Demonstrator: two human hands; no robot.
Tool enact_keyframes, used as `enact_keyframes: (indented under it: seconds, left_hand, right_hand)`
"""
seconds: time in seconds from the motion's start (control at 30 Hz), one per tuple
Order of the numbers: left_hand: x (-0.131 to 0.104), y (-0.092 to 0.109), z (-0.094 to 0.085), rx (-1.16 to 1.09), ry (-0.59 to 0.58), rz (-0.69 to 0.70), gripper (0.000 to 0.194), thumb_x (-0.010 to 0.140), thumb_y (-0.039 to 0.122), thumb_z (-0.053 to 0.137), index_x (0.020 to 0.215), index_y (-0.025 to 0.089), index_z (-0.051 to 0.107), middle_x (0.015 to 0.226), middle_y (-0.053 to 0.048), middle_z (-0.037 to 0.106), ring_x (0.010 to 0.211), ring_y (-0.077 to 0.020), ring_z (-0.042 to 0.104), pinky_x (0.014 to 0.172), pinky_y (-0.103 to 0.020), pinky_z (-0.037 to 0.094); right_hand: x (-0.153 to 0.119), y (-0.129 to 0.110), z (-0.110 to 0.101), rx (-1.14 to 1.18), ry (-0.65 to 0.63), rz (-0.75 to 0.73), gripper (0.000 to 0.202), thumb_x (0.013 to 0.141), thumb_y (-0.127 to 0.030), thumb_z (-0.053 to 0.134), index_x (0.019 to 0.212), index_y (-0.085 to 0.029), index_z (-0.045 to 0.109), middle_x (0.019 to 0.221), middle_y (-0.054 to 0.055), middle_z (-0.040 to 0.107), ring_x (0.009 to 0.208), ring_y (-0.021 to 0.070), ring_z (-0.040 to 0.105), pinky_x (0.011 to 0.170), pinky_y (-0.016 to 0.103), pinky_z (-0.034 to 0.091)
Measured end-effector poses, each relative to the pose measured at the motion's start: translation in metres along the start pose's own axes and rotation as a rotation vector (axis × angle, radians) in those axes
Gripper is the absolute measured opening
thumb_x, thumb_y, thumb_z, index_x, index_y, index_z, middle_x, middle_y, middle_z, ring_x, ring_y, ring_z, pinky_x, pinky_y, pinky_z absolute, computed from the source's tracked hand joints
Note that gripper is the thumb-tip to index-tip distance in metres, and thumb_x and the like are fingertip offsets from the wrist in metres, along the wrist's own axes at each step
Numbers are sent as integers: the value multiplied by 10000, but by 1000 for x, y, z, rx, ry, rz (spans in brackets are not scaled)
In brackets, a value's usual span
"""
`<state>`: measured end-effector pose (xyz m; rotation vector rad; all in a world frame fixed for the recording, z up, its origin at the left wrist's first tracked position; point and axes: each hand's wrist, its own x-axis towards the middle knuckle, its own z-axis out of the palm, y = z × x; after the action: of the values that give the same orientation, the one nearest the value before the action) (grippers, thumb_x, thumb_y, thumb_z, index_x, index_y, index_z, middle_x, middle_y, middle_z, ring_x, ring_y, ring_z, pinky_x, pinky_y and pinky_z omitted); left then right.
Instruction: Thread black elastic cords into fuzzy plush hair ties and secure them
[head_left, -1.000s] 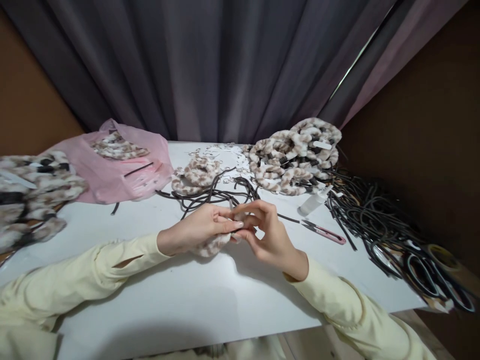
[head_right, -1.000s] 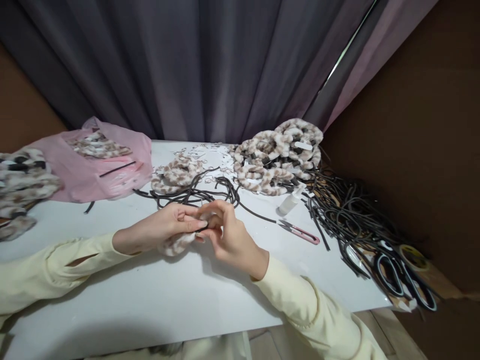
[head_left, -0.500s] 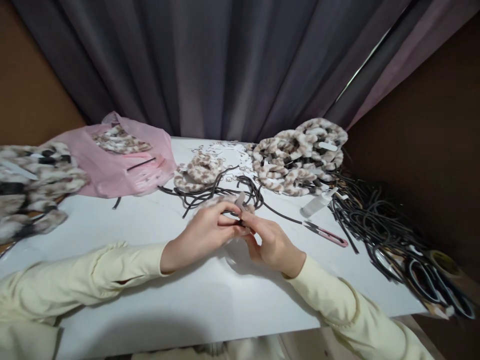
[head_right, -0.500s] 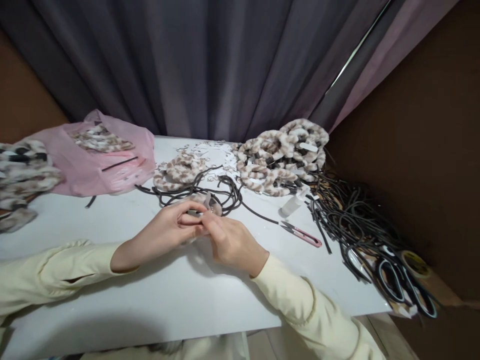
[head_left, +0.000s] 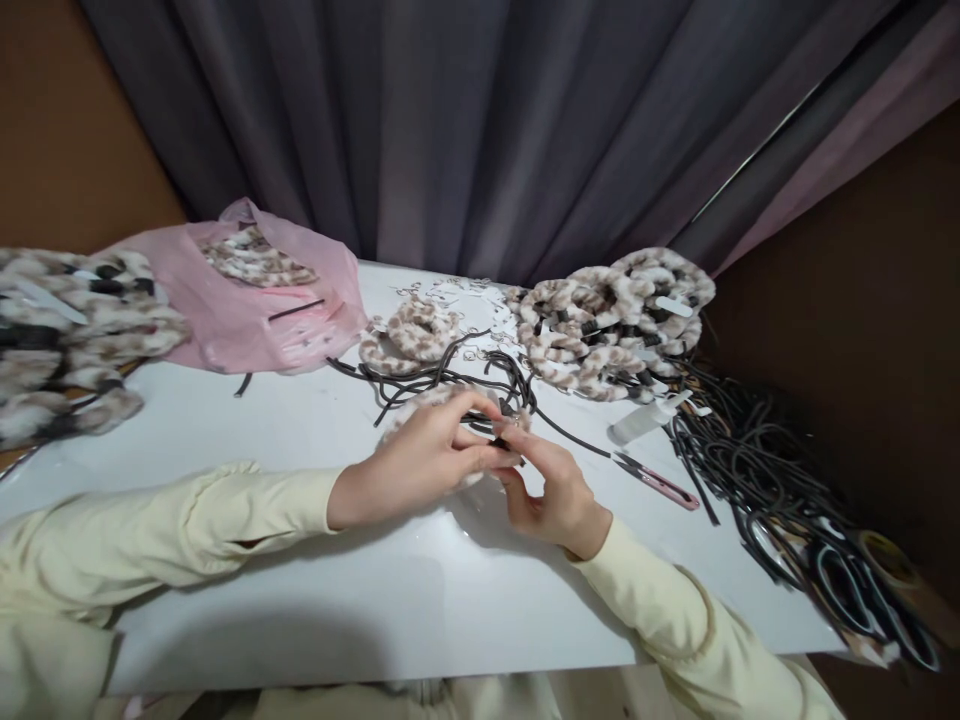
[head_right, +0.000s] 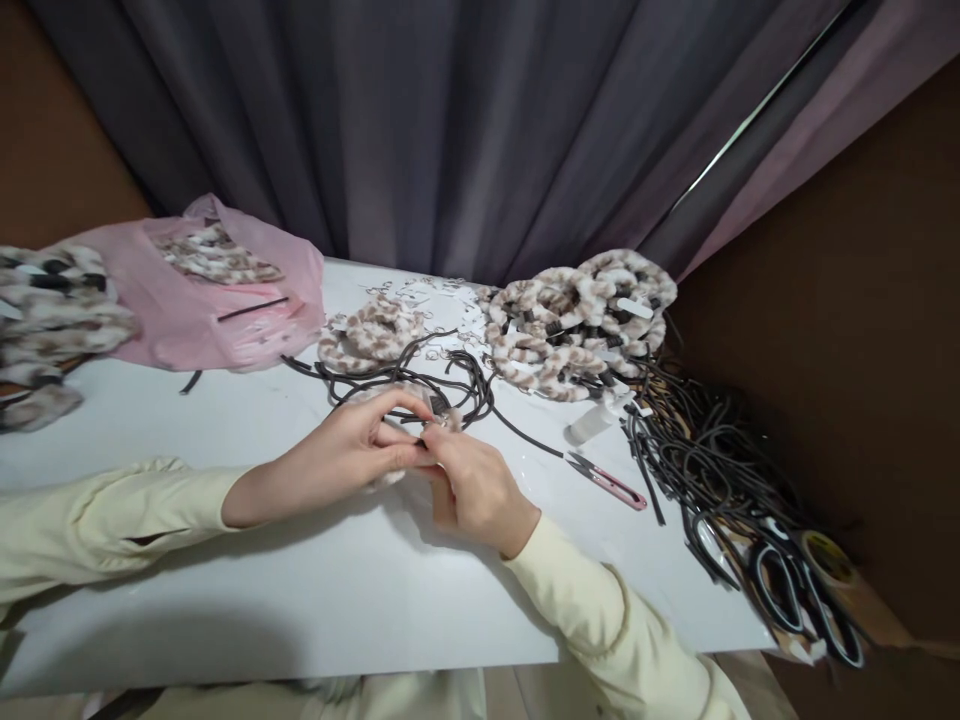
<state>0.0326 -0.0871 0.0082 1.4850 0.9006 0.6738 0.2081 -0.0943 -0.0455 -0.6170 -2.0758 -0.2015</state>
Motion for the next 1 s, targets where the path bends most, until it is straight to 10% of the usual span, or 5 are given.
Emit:
enact_keyframes:
  seconds: [0.33, 1.0]
  left_hand:
    - [10, 5, -20, 19, -191, -226, 444, 809, 581, 447, 1003, 185, 493, 557, 62, 468, 374, -47, 391, 354, -145, 289]
    - [18, -3, -29, -134, -267, -314, 393, 738, 364, 626, 1063, 151, 572, 518, 50, 483, 385, -49, 357, 370, -164, 227]
  right_hand:
    - [0, -3, -1, 98, -67, 172, 485, 809, -133, 553, 1251, -198, 367, 900, 83, 636, 649, 171, 615, 559, 291, 541]
    - [5, -5, 3, 265, 0, 232, 410, 786, -69, 565, 1116, -223, 376, 923, 82, 592, 683, 146, 577, 596, 294, 506]
